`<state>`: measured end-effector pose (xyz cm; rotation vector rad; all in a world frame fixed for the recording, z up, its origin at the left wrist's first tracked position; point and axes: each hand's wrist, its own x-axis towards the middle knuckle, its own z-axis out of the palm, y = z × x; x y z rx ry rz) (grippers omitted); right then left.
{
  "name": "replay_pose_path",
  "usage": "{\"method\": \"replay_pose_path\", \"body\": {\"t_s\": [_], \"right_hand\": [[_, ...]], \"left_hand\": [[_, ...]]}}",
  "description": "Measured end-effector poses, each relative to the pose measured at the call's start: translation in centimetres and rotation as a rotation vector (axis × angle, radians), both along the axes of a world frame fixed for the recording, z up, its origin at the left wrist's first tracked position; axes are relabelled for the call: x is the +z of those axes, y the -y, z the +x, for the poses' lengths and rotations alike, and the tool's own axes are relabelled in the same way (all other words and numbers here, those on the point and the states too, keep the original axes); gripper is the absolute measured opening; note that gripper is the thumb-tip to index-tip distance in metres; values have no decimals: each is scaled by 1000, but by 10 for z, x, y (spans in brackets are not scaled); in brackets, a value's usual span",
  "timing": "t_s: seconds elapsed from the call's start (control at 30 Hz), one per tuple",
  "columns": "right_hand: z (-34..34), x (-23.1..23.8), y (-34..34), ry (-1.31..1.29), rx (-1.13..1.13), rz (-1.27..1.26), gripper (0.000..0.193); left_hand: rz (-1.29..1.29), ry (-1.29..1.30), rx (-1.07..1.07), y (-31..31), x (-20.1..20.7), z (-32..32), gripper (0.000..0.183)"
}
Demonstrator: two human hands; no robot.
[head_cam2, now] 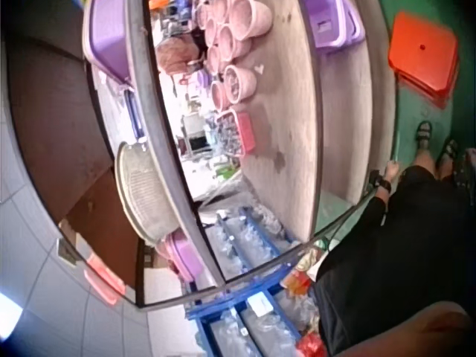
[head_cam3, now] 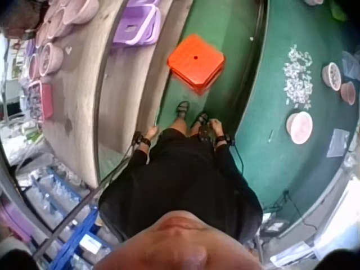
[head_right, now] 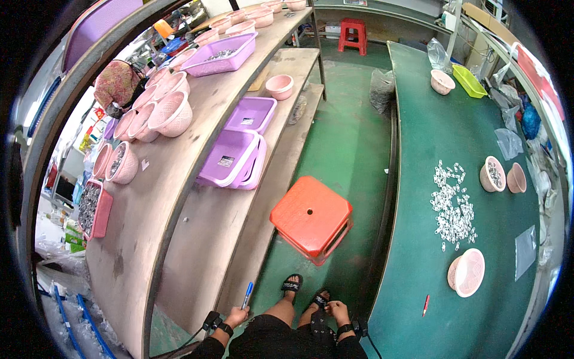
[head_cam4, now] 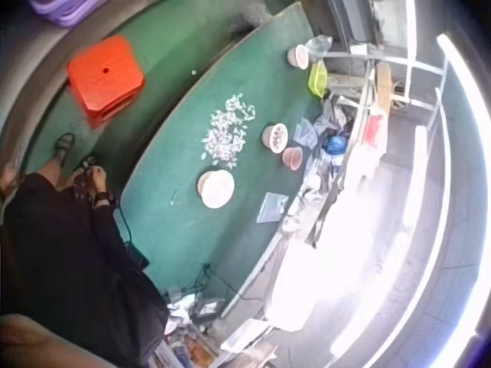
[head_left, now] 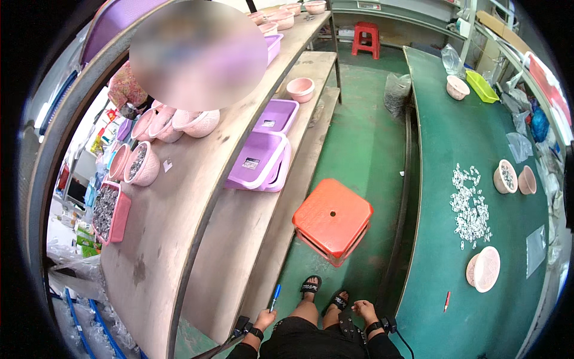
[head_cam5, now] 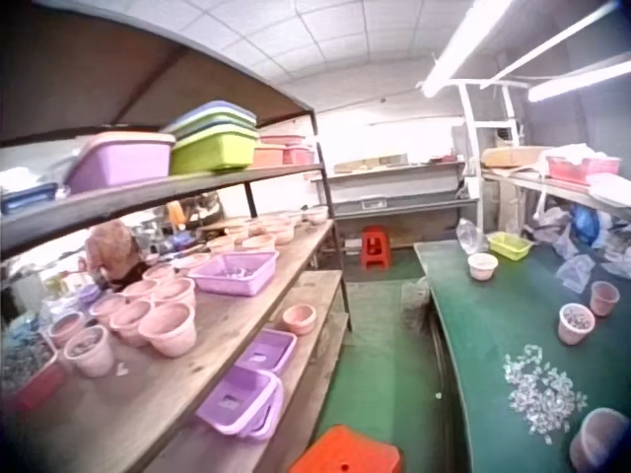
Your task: Sorting small metal parts into bowls and trays, and retrieving additional parts from large storage bags.
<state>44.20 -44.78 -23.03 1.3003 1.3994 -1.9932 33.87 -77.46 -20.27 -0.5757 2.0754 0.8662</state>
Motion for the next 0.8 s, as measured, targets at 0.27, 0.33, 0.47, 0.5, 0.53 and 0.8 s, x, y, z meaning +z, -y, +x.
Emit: {"method": "replay_pose_path", "body": {"t_s": [0.27, 0.33, 0.47, 0.5, 0.53, 0.8], "right_hand": [[19, -40, 8, -62, -121, 51, 16], [17, -36, 13, -70, -151, 19, 19], [20, -27, 17, -3, -195, -108, 18], [16, -20, 16, 40, -160, -109, 17], [12, -11, 13, 80, -122, -107, 17], [-37, 279, -76, -962, -558, 412, 20]], "left_hand": [[-87, -154, -287, -14, 45, -14, 34], [-119, -123, -316, -11, 36, -17, 34], [-112, -74, -374, -24, 40, -14, 36], [-135, -79, -428, -30, 47, -16, 35], [-124, -92, -435, -33, 48, -17, 35], [99, -165, -383, -48, 45, -24, 32]]}}
